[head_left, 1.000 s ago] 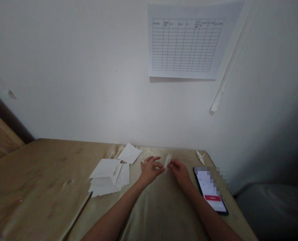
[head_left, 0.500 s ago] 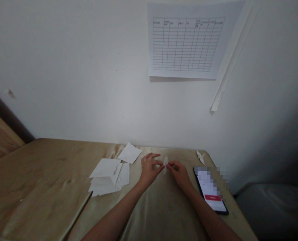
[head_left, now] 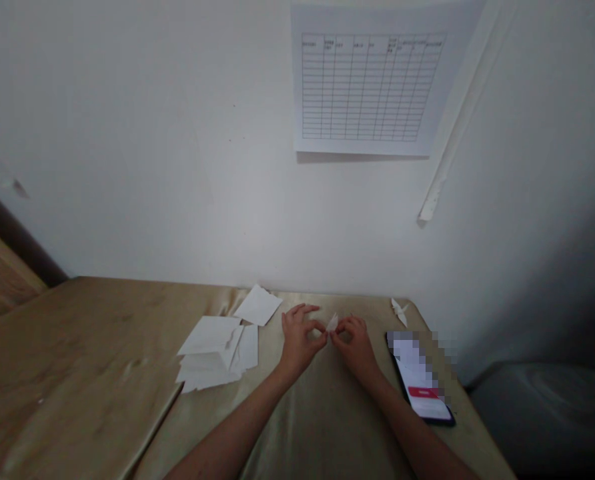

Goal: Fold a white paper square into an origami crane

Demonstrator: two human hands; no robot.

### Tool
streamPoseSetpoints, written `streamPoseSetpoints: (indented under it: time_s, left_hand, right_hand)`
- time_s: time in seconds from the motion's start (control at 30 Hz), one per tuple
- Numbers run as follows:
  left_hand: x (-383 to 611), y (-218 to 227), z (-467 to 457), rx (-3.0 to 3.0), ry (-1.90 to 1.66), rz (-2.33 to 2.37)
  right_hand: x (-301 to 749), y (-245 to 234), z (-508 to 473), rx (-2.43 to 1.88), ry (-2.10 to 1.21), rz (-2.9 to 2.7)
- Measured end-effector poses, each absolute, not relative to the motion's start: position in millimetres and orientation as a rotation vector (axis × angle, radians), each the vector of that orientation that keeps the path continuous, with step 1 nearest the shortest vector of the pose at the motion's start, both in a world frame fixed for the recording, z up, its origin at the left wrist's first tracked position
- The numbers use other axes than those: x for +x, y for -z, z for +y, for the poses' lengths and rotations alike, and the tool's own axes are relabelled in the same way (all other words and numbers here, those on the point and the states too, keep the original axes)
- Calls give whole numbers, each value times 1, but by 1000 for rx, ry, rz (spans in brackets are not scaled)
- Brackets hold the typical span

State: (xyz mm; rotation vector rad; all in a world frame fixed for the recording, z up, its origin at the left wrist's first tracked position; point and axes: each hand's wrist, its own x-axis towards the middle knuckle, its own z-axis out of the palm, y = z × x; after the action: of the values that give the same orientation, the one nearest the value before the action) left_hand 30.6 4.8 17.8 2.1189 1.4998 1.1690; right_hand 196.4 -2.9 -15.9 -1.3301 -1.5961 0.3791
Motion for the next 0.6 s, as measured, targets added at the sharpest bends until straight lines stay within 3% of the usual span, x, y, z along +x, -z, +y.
streamPoseSetpoints:
  time_s: [0.6]
  left_hand:
    - [30,-6,4,2368,-1112,1484]
  right_hand:
    - [197,26,-1,-1321,-518,-1507]
